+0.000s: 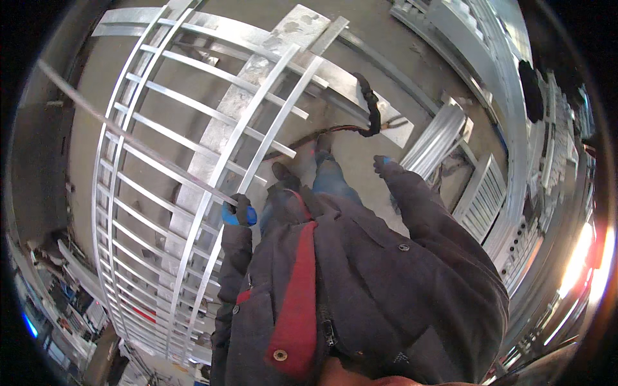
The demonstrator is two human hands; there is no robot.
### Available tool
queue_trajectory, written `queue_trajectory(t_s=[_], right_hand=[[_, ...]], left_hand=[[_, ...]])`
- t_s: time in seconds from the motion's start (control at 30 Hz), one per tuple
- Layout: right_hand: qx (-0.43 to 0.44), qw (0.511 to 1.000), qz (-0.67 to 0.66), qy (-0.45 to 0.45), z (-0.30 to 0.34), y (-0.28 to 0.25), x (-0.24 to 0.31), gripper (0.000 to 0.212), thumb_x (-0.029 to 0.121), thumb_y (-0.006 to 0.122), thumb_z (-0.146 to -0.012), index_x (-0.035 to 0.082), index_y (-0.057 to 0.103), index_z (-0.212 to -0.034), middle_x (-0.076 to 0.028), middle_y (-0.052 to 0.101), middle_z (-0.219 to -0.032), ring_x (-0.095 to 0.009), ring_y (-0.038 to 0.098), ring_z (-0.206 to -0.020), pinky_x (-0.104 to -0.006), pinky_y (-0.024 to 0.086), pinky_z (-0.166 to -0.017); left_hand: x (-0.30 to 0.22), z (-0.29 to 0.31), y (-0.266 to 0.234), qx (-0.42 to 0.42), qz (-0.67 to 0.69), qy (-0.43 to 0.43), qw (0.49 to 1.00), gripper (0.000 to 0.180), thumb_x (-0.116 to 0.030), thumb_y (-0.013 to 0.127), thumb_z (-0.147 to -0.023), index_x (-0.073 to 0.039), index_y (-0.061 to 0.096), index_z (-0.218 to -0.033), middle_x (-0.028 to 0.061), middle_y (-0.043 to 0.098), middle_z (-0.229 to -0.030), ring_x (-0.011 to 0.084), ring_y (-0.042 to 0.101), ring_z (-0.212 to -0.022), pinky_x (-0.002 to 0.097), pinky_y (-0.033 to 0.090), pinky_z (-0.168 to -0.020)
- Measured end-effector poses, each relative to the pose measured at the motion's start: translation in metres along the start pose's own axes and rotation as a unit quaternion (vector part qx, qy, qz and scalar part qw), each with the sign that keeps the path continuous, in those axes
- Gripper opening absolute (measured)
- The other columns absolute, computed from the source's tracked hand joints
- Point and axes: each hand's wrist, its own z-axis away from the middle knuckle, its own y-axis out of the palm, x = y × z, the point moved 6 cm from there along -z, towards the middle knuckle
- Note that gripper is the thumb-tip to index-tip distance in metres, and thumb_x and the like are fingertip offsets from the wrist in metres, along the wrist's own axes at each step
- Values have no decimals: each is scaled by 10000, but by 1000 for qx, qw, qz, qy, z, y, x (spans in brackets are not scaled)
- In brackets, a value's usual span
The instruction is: The person measures a large white metal frame using a tape measure and a marker. They repeatedly measure different sections of the frame and mark specific points on the metal bars.
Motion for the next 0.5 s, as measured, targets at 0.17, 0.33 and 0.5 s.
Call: queue_trajectory(t_s=[0.17,0.33,0.5], right_hand=[[-47,977,119,-169,13,54,126,323,398,685,-983,139,686,-1176,6,691,-985,-118,636,-786,-290,463,-617],[-110,912,256,-300,5,51,231,463,366,645,-1003,18,644,-1309,-104,728,-1086,-209,668,-941,-358,533,-809],[-398,813,415,-95,3,-122,229,663,324,693,-929,32,514,-1497,-224,719,-1171,-324,686,-1150,-382,524,-964]], left_hand=[[-5,22,54,-70,6,-71,995,592,-101,770,-917,7,477,-1420,101,659,-888,185,639,-737,330,525,-635],[22,20,73,-122,43,-72,989,834,-27,777,-881,-33,300,-1564,107,642,-899,187,626,-731,365,528,-629],[68,-2,55,-73,184,-198,960,519,-190,725,-945,-70,469,-1381,81,631,-883,185,612,-746,360,528,-658]])
